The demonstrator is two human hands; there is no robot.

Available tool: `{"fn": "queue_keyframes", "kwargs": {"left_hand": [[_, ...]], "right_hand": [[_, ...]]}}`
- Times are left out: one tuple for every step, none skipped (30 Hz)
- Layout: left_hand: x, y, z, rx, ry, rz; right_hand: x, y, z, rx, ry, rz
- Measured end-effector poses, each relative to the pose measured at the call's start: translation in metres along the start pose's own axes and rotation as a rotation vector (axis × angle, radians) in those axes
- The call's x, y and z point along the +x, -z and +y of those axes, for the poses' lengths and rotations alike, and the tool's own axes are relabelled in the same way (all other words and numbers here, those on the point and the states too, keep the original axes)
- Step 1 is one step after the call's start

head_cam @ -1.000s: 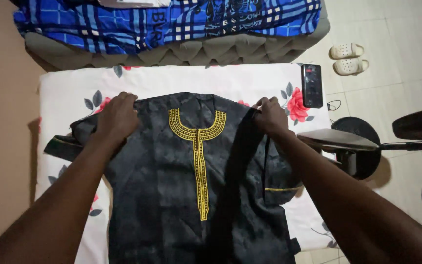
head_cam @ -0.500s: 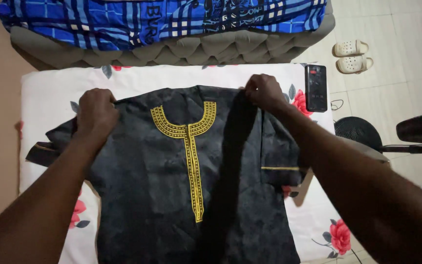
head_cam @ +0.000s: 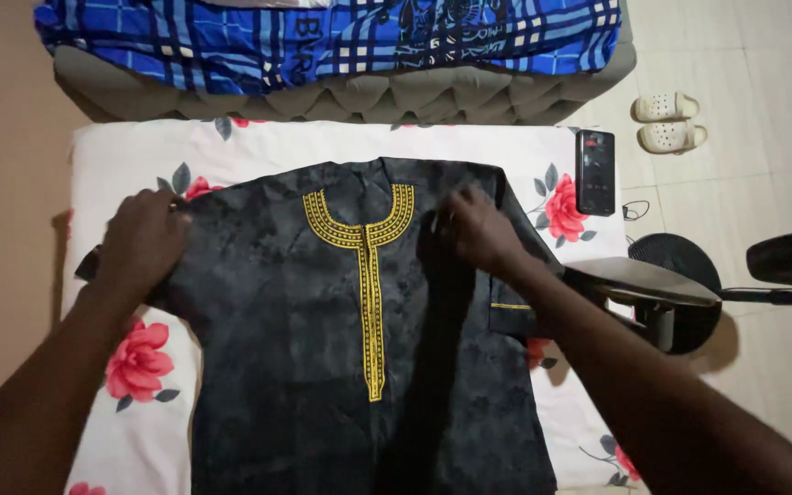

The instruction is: The recorder irons a black shirt with yellow embroidery on a bed using a handheld iron.

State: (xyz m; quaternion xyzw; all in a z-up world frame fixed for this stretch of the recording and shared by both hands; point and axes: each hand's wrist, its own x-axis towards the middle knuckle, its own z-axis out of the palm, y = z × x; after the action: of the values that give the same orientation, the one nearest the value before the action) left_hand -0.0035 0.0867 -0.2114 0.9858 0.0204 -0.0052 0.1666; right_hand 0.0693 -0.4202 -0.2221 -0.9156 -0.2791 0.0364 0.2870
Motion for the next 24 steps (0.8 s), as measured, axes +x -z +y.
{"fn": "queue_keyframes", "kwargs": {"left_hand": [[-0.009, 0.009, 0.008, 0.0, 0.003, 0.006], [-0.019, 0.017, 0.015, 0.089, -0.061, 0.114], [-0.034, 0.028, 0.021, 0.182, -0.12, 0.215], [-0.04, 0.026, 0.037, 0.185, -0.114, 0.214], [-0.04, 0.022, 0.054, 0.271, -0.041, 0.058], [-0.04, 0.018, 0.07, 0.355, 0.03, -0.1], [-0.05, 0.01, 0.091, 0.356, 0.037, -0.096], [-0.06, 0.002, 0.112, 0.329, -0.152, -0.05], [-0.071, -0.009, 0.135, 0.295, -0.342, -0.012], [-0.083, -0.017, 0.143, 0.292, -0.335, -0.012], [-0.09, -0.025, 0.15, 0.247, -0.265, -0.063], [-0.098, -0.032, 0.157, 0.201, -0.194, -0.114], [-0.097, -0.031, 0.15, 0.199, -0.193, -0.111], [-0.097, -0.03, 0.143, 0.228, -0.162, -0.143], [-0.101, -0.027, 0.136, 0.255, -0.132, -0.182], [-0.107, -0.018, 0.129, 0.253, -0.132, -0.186], [-0.109, -0.007, 0.12, 0.293, -0.068, -0.191], [-0.111, 0.004, 0.112, 0.333, -0.005, -0.195], [-0.112, 0.009, 0.111, 0.336, -0.004, -0.188], [-0.114, 0.015, 0.112, 0.412, 0.047, -0.21], [-0.117, 0.02, 0.113, 0.487, 0.094, -0.237], [-0.123, 0.01, 0.119, 0.488, 0.091, -0.236], [-0.127, 0.0, 0.125, 0.575, -0.008, -0.235], [-0.131, -0.011, 0.132, 0.66, -0.108, -0.228]], "right_hand": [[-0.002, -0.001, -0.012, -0.002, 0.006, 0.001], [-0.004, -0.001, -0.024, -0.041, -0.08, -0.031], [-0.01, -0.005, -0.039, -0.073, -0.168, -0.068], [-0.013, -0.018, -0.05, -0.069, -0.163, -0.072], [-0.014, -0.029, -0.057, -0.157, -0.138, -0.008], [-0.014, -0.04, -0.064, -0.245, -0.112, 0.056], [-0.01, -0.048, -0.087, -0.243, -0.103, 0.056], [-0.007, -0.057, -0.11, -0.32, -0.041, -0.007], [-0.007, -0.064, -0.132, -0.399, 0.018, -0.077], [-0.017, -0.073, -0.139, -0.4, 0.023, -0.082], [-0.023, -0.081, -0.145, -0.322, 0.017, -0.082], [-0.03, -0.089, -0.15, -0.244, 0.012, -0.081], [-0.034, -0.076, -0.149, -0.247, 0.014, -0.082], [-0.038, -0.062, -0.148, -0.32, -0.052, -0.151], [-0.045, -0.048, -0.15, -0.39, -0.122, -0.225], [-0.06, -0.042, -0.13, -0.39, -0.124, -0.23], [-0.07, -0.036, -0.109, -0.434, -0.128, -0.214], [-0.08, -0.029, -0.089, -0.478, -0.132, -0.198], [-0.085, -0.029, -0.079, -0.479, -0.129, -0.191], [-0.091, -0.027, -0.07, -0.423, -0.115, -0.116], [-0.101, -0.025, -0.061, -0.367, -0.108, -0.045], [-0.101, -0.026, -0.074, -0.367, -0.111, -0.042], [-0.1, -0.027, -0.085, -0.457, -0.11, -0.01], [-0.099, -0.028, -0.096, -0.546, -0.11, 0.022]]}}
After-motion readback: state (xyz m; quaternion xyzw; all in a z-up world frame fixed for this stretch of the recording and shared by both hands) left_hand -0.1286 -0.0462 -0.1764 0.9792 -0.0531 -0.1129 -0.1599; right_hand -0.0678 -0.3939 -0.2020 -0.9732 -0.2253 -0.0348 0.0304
